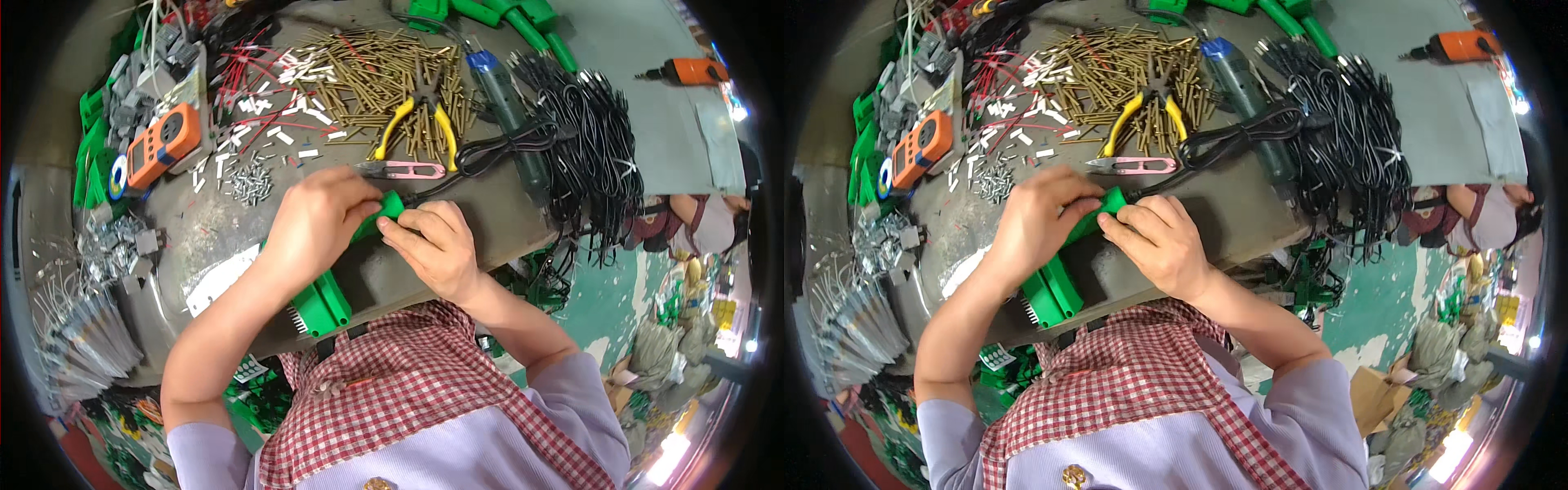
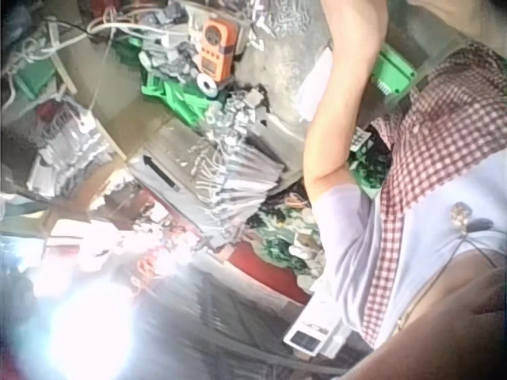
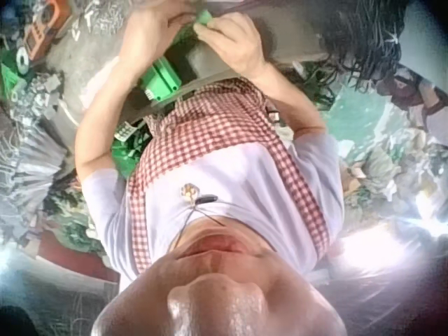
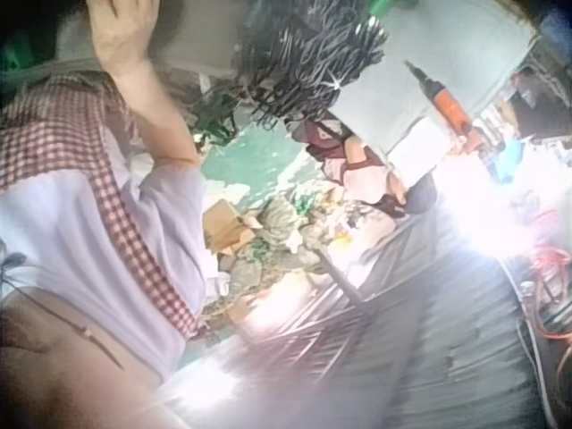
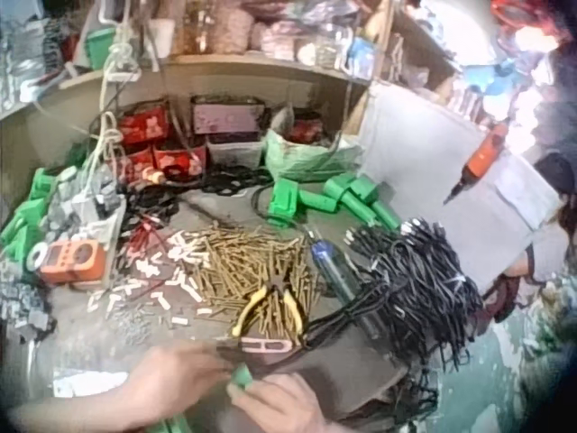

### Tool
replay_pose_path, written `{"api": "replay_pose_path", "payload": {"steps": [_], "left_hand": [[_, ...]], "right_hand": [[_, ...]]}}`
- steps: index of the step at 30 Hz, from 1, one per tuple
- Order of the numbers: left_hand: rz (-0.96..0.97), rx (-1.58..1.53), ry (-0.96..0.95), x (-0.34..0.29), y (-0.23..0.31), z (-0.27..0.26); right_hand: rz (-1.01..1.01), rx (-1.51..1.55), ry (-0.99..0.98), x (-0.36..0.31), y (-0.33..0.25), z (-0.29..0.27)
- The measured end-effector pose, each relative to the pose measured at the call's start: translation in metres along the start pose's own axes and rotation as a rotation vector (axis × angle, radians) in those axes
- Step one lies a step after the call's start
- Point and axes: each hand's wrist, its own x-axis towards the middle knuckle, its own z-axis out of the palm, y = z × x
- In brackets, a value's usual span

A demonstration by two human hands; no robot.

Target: Assemble internal wiring and components into a green plastic electronic housing using an electric screwdriver.

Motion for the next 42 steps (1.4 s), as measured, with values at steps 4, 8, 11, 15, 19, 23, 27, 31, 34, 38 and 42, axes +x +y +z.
{"api": "replay_pose_path", "payload": {"steps": [4, 8, 11, 15, 19, 23, 27, 31, 34, 38, 42], "left_hand": [[0.166, 0.267, 0.145, -0.017, 0.014, 0.007], [0.163, 0.238, 0.141, -0.007, 0.006, 0.0], [0.091, 0.419, 0.135, 0.024, -0.013, -0.008], [0.244, 0.676, 0.133, 0.048, -0.036, 0.001], [0.312, 0.742, 0.173, 0.047, -0.047, 0.003], [0.177, 0.48, 0.084, 0.037, -0.029, -0.012], [-0.228, 0.074, -0.134, -0.007, 0.002, -0.041], [-0.187, 0.166, -0.105, -0.023, -0.002, -0.043], [-0.249, 0.243, -0.172, -0.031, -0.003, -0.048], [-0.113, 0.115, 0.056, -0.034, -0.022, -0.034], [-0.162, -0.185, 0.089, -0.039, -0.019, -0.034]], "right_hand": [[0.152, 0.098, -0.02, -0.007, 0.002, -0.001], [0.106, 0.103, -0.072, 0.012, 0.01, -0.014], [0.067, -0.154, -0.135, 0.044, 0.02, -0.031], [0.05, -0.497, -0.417, 0.07, 0.044, -0.019], [0.025, -0.34, -0.339, 0.059, 0.067, 0.005], [0.055, -0.187, -0.036, 0.043, 0.072, 0.004], [0.171, -0.021, 0.053, 0.041, 0.032, -0.013], [0.154, 0.218, -0.089, -0.005, -0.026, -0.005], [0.204, 0.328, -0.003, -0.031, -0.026, 0.024], [0.493, 0.469, -0.165, -0.038, -0.016, 0.014], [0.385, 0.417, -0.054, -0.027, -0.024, 0.011]]}}
